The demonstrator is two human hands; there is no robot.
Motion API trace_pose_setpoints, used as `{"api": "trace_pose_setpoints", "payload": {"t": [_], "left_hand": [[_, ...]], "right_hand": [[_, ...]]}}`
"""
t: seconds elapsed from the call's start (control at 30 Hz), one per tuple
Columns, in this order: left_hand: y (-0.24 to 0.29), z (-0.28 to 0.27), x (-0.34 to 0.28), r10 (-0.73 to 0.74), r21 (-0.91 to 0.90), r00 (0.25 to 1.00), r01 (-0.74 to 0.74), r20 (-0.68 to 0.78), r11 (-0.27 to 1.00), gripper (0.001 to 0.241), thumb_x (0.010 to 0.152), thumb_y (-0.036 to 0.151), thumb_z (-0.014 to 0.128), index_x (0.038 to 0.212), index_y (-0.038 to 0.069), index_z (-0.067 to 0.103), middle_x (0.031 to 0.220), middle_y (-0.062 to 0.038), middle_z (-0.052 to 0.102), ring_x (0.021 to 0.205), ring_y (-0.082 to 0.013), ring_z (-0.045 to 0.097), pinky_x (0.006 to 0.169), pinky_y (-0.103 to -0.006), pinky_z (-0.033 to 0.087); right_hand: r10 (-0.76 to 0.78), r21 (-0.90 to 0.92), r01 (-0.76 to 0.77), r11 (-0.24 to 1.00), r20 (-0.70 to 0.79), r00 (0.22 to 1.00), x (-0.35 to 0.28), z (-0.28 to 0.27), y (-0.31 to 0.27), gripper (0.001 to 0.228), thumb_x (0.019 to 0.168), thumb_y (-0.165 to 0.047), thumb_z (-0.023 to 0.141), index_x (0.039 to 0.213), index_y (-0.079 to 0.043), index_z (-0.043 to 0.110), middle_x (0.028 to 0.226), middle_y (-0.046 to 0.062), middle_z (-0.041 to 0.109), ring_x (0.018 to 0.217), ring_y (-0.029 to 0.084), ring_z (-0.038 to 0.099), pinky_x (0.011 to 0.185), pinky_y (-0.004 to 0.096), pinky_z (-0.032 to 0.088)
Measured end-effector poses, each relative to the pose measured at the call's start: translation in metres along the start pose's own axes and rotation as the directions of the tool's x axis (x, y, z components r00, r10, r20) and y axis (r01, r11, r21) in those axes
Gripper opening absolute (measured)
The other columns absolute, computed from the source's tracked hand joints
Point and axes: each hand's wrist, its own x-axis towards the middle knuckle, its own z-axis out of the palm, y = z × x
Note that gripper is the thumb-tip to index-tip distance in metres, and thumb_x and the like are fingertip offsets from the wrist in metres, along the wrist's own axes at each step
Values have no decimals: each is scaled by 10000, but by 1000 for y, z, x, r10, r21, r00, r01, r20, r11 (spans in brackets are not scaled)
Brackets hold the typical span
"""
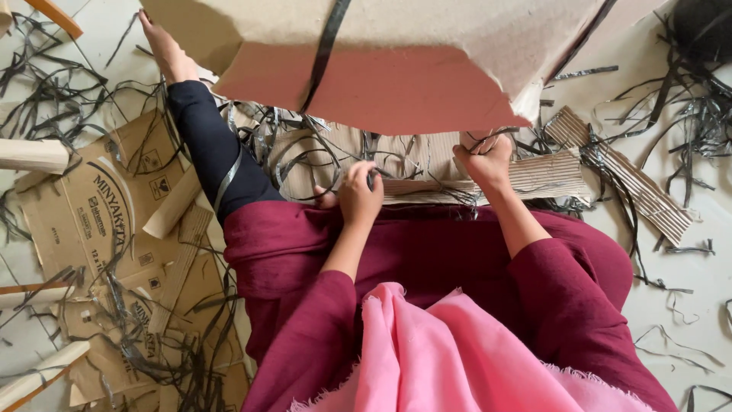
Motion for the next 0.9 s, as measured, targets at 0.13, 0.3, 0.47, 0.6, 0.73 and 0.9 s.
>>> {"api": "trace_pose_setpoints", "payload": {"t": [0.13, 0.3, 0.47, 0.6, 0.73, 0.9], "left_hand": [[-15, 18, 25, -164, 46, 986, 164, 7, 985, 676, 823, 341, 727, 1435, 154, 509, 1283, -158, 652, 1071, -435, 678, 913, -582, 536], [-13, 11, 32, -81, 50, 997, 81, -18, 995, 706, 755, 347, 831, 1411, 232, 596, 1196, -127, 626, 1063, -399, 676, 916, -523, 548], [-56, 57, 35, -174, -116, 985, 175, 19, 978, 428, 836, 315, 806, 1241, 214, 712, 1066, -86, 682, 979, -375, 721, 873, -473, 578], [-77, 73, 35, -234, -228, 972, 220, -35, 949, 127, 812, 294, 839, 934, 298, 802, 860, 57, 748, 876, -212, 755, 811, -341, 595], [-46, 47, 20, -212, -235, 977, 214, 33, 948, 68, 835, 243, 794, 854, 294, 754, 792, -8, 717, 864, -289, 732, 826, -405, 573], [-8, 24, -20, 20, -415, 985, 55, 174, 908, 49, 891, 280, 763, 889, 318, 732, 853, 87, 738, 931, -179, 738, 887, -329, 564]], "right_hand": [[-4, 5, 4, 1000, 6, 1000, -2, -3, -25, 189, 659, 38, 701, 631, -113, 590, 560, 19, 494, 668, 85, 482, 632, 292, 426], [-24, -43, 25, 999, 25, 999, -3, 0, 6, 125, 673, 73, 721, 677, -48, 691, 595, 50, 586, 694, 99, 504, 636, 328, 445], [-100, -8, 100, 995, 25, 995, 1, 12, 4, 361, 681, 106, 847, 1021, 42, 746, 925, 213, 711, 950, 262, 647, 887, 466, 513], [-106, -20, 107, 994, 55, 993, 1, 20, 0, 442, 688, 107, 873, 1099, 60, 719, 1006, 239, 702, 1033, 300, 649, 951, 520, 502], [-101, -44, 104, 994, 66, 993, 0, 13, 5, 475, 694, 102, 886, 1131, 73, 704, 1036, 252, 693, 1066, 306, 639, 969, 538, 494], [-24, -199, 54, 979, 148, 989, 5, -10, 18, 473, 679, -21, 936, 1099, 29, 722, 987, 239, 707, 1020, 388, 683, 886, 575, 517]]}}
